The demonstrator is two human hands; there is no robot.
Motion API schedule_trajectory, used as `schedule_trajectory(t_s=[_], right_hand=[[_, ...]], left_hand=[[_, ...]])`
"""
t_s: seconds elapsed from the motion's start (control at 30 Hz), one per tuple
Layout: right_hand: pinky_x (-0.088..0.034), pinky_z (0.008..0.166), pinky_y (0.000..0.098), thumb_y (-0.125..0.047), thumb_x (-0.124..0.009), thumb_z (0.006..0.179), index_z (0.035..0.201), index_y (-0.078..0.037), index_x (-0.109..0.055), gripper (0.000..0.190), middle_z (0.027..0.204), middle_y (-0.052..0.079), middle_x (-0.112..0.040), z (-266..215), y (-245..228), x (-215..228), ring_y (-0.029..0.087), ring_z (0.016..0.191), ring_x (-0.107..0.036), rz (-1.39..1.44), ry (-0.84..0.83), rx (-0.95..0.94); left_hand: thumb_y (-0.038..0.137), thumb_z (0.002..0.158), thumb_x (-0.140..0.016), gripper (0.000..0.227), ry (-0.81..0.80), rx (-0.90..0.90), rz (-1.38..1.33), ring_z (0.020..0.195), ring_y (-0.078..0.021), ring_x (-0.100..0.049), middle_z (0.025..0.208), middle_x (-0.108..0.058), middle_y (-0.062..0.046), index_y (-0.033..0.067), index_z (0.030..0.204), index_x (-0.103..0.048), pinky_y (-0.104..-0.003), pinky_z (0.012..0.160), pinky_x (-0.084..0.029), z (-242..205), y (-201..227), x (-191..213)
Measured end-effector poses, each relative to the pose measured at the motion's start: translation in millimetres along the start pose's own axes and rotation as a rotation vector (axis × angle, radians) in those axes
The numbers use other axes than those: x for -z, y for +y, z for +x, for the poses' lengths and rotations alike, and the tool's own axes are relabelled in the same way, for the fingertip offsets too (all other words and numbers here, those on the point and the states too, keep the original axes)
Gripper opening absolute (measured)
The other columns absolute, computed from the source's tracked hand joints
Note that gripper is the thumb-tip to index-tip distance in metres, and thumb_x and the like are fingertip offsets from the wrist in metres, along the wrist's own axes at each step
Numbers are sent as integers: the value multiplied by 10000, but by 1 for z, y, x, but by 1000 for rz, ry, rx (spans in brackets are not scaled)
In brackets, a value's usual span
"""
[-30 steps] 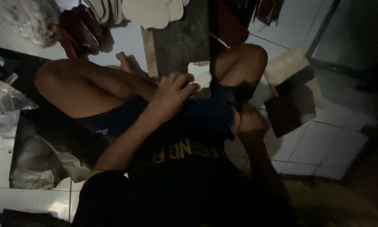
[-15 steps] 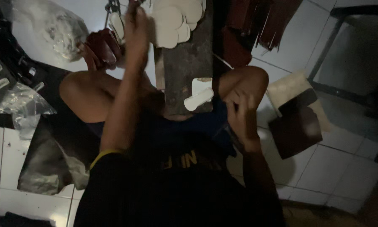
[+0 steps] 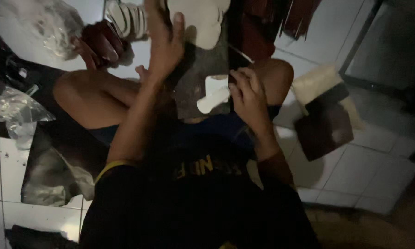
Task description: The person smooths the edges of a white shoe part using a hammer and a small tool. They repeatedly tap and scrape the edges while seated on the floor.
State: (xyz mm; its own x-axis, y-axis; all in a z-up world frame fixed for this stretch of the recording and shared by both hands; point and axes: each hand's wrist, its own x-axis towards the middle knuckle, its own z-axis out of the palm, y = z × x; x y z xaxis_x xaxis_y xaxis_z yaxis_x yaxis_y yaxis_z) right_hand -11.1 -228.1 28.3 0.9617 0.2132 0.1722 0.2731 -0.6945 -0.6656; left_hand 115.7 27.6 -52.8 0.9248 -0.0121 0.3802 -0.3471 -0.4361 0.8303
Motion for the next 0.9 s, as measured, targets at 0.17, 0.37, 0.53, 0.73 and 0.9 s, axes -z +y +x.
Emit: schedule_trajectory(t_s=[0.17,0.37,0.53,0.73,0.9], right_hand=[[-563,919,398,-125,-703,1039,1318,-60,-697,286,1221,168,-645,-17,-2,-3,314,1110,-652,-15,-3,-21],[-559,832,380,-95,-682,1032,1218,-17,-675,202,1110,131,-671,-20,-1,-17,253,992,-665,90,8,-198],[-544,871,370,-29,-619,1029,1235,-12,-670,213,1111,133,-662,-29,0,-7,251,1024,-649,151,-19,-266],[-545,839,359,-83,-648,1028,1203,-17,-681,190,1153,147,-683,-16,-1,11,236,1019,-665,156,-85,-168],[-545,697,311,-228,-730,1001,1039,-46,-715,186,904,57,-740,6,7,9,140,815,-705,230,-297,-479]], left_hand=[[350,1094,-695,431,-205,-82,134,1429,-340,-491,1534,-526,-109,132,1451,-591,-538,1166,-372,-44,64,31],[512,932,-789,471,-436,-119,351,1330,-412,-404,1417,-516,-172,154,1229,-720,-585,1040,-280,-95,111,39],[452,949,-787,326,-477,-143,376,1307,-382,-428,1359,-567,-104,223,1179,-764,-591,1039,-270,-91,111,31],[392,987,-798,285,-553,-267,341,1189,-334,-466,1260,-599,-77,226,1217,-775,-536,1002,-296,-70,97,9],[409,896,-831,307,-541,-252,271,1184,-301,-486,1236,-604,-37,224,1137,-782,-511,989,-290,-58,101,12]])
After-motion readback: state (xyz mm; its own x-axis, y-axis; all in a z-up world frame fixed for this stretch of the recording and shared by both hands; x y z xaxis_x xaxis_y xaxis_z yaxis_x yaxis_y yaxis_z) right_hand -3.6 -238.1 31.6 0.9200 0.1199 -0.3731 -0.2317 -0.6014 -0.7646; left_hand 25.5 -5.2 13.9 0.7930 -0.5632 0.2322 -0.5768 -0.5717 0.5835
